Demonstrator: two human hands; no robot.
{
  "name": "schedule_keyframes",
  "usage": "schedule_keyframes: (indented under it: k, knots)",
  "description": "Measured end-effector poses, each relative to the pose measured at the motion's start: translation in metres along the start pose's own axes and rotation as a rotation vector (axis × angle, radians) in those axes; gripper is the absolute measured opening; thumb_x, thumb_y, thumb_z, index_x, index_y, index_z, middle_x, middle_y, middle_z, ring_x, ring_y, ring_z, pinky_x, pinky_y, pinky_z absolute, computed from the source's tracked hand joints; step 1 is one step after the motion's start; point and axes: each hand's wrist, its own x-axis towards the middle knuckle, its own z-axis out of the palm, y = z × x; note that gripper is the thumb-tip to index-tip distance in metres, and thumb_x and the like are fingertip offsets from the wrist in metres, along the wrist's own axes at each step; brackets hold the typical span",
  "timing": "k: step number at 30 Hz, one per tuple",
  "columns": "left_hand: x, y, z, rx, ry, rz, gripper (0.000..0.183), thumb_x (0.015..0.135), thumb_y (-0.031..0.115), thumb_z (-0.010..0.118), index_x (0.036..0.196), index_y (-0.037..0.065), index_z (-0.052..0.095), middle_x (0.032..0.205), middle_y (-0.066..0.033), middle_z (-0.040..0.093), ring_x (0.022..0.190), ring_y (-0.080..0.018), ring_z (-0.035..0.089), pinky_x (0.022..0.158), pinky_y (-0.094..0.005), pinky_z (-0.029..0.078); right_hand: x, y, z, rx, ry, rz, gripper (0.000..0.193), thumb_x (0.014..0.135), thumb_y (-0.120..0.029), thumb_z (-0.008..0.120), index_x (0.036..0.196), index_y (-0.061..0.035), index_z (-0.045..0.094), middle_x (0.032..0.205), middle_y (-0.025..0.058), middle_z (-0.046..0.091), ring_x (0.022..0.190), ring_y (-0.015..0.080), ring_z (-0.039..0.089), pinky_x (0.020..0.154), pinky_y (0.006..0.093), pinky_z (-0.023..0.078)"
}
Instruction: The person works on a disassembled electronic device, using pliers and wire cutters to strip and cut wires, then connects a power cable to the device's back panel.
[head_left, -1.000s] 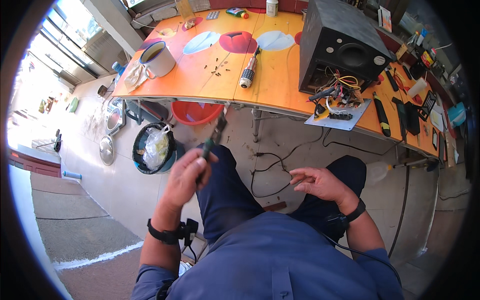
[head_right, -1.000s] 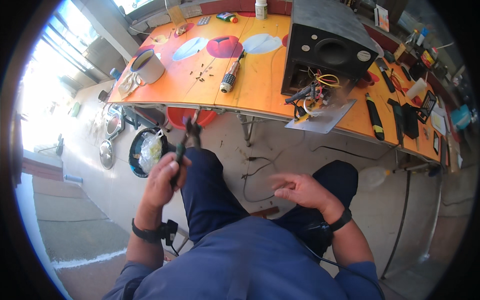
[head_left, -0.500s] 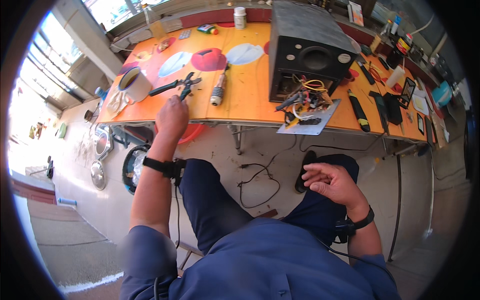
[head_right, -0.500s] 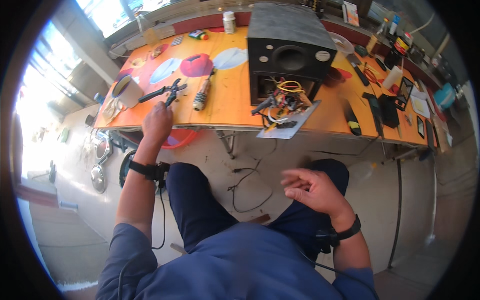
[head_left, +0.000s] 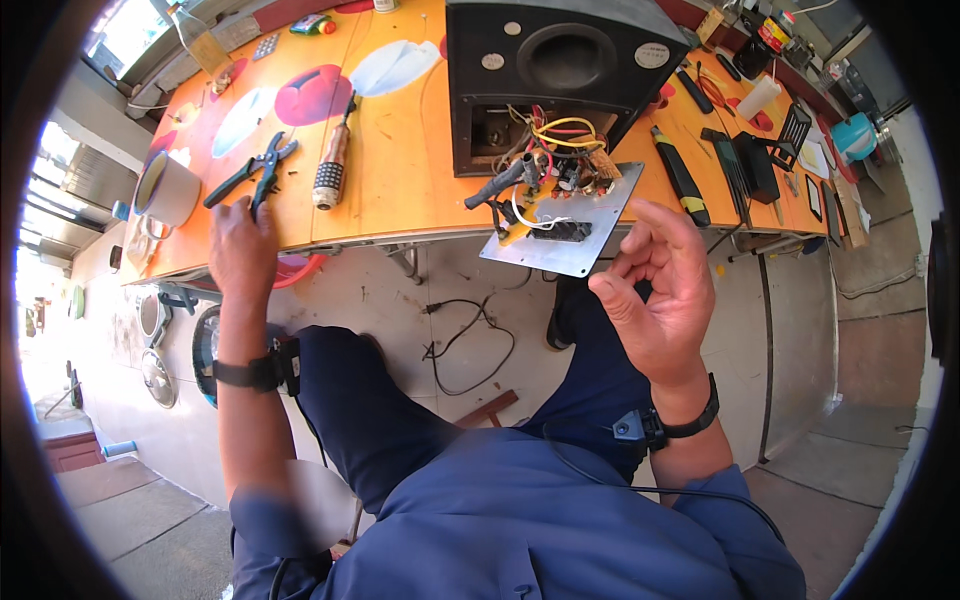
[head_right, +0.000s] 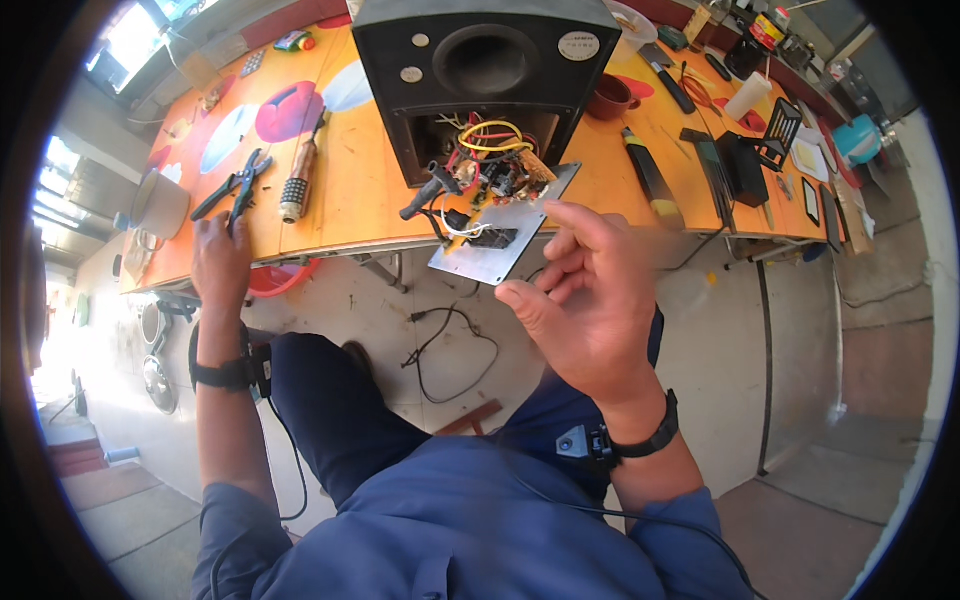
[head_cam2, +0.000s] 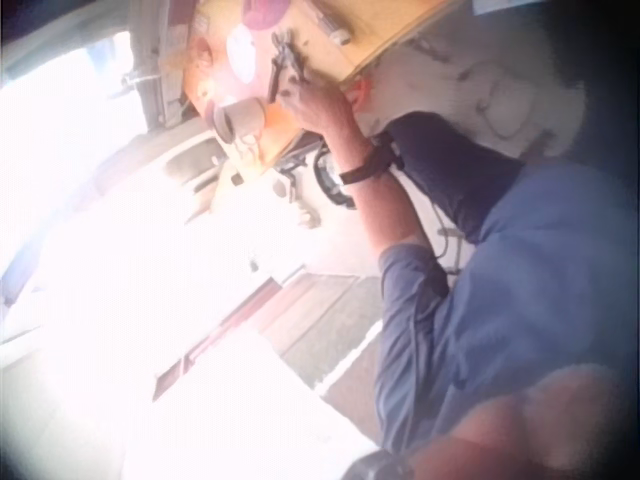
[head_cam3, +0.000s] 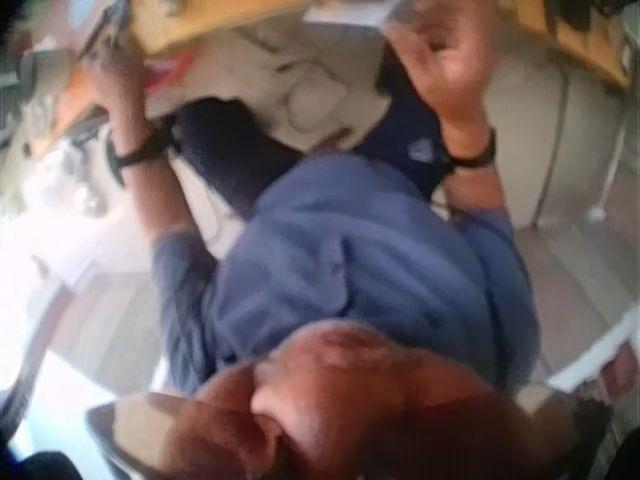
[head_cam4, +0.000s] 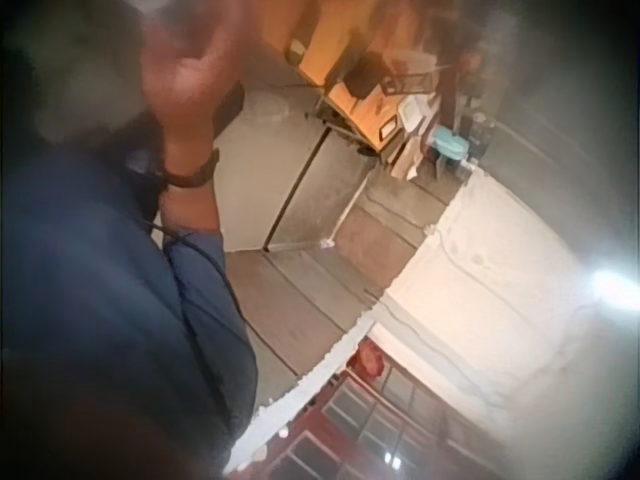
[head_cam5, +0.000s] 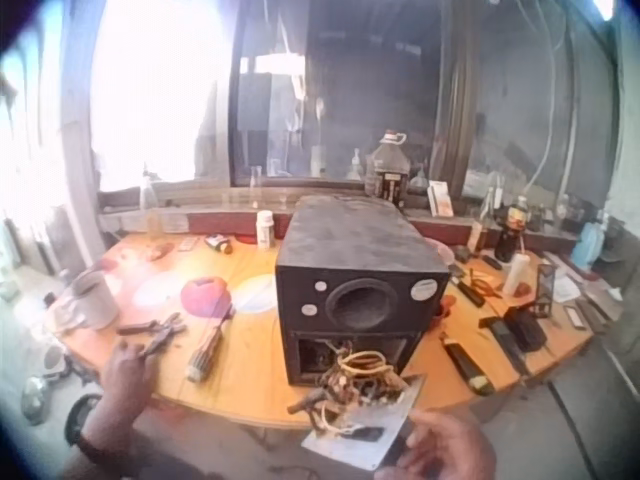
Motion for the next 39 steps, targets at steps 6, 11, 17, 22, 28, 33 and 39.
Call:
schedule_keyframes:
  k: [6,11,17,22,28,33,39]
  knots:
    - [-0.048,0.097,-0.077,-0.801,0.089,0.267,0.017,0.100,0.012,0.078,0.115,0.006,0.077,0.088,-0.0096,0.067,0.076,-0.0243,0.069,0.071,-0.0381,0.056,0.017,0.005,0.000,-0.151,-0.047,-0.116,0.040,0.093,-0.008,0.086,0.130,-0.0023,0.071,0.093,0.0025,0.058,0.069,0.0064,0.053,0.061,0.0213,0.044]
    - [-0.081,0.193,-0.116,-1.018,-0.072,0.562,0.019,0.093,0.013,0.084,0.108,0.006,0.075,0.083,-0.0102,0.066,0.065,-0.0302,0.067,0.059,-0.0413,0.053,0.024,-0.002,0.001,-0.202,-0.052,-0.072,0.024,0.097,-0.006,0.080,0.121,-0.0034,0.077,0.084,0.0019,0.059,0.064,0.0072,0.051,0.057,0.0247,0.042]
    - [-0.086,0.222,-0.112,-0.922,-0.039,0.604,0.010,0.094,0.011,0.078,0.101,0.009,0.072,0.085,-0.0107,0.066,0.070,-0.0343,0.070,0.061,-0.0451,0.056,0.037,-0.012,-0.003,-0.307,-0.088,-0.140,0.019,0.097,-0.003,0.077,0.116,-0.0032,0.078,0.083,0.0034,0.063,0.065,0.0088,0.055,0.058,0.0262,0.042]
    - [-0.093,0.219,-0.104,-1.045,-0.021,0.489,0.011,0.093,0.007,0.078,0.101,0.007,0.071,0.090,-0.0115,0.065,0.073,-0.0343,0.070,0.061,-0.0444,0.055,0.053,-0.020,-0.009,-0.408,-0.142,-0.309,0.018,0.094,0.002,0.076,0.112,-0.0016,0.079,0.085,0.0059,0.067,0.070,0.0134,0.059,0.064,0.0271,0.045]
    - [-0.099,0.218,-0.097,-1.075,0.105,0.465,0.017,0.089,0.003,0.081,0.104,0.007,0.073,0.096,-0.0122,0.065,0.078,-0.0309,0.069,0.063,-0.0420,0.055,0.065,-0.027,-0.006,-0.570,-0.323,-0.459,0.041,0.074,-0.028,0.094,0.106,-0.0063,0.079,0.102,0.0070,0.071,0.096,0.0308,0.064,0.082,0.0409,0.051]
    - [-0.099,0.216,-0.093,-1.072,0.168,0.507,0.022,0.087,-0.001,0.082,0.106,0.006,0.073,0.097,-0.0111,0.066,0.078,-0.0286,0.069,0.064,-0.0389,0.055,0.052,-0.025,0.009,-0.672,-0.247,-0.457,0.051,0.072,-0.041,0.096,0.107,-0.0096,0.078,0.109,0.0067,0.073,0.107,0.0334,0.066,0.095,0.0451,0.048]
    - [-0.098,0.214,-0.090,-1.114,0.187,0.505,0.023,0.091,-0.006,0.080,0.109,0.004,0.071,0.099,-0.0105,0.068,0.076,-0.0220,0.066,0.063,-0.0320,0.053,0.047,-0.018,0.012,-0.705,-0.246,-0.444,0.041,0.074,-0.036,0.091,0.104,-0.0102,0.079,0.109,0.0060,0.074,0.109,0.0320,0.067,0.105,0.0486,0.044]
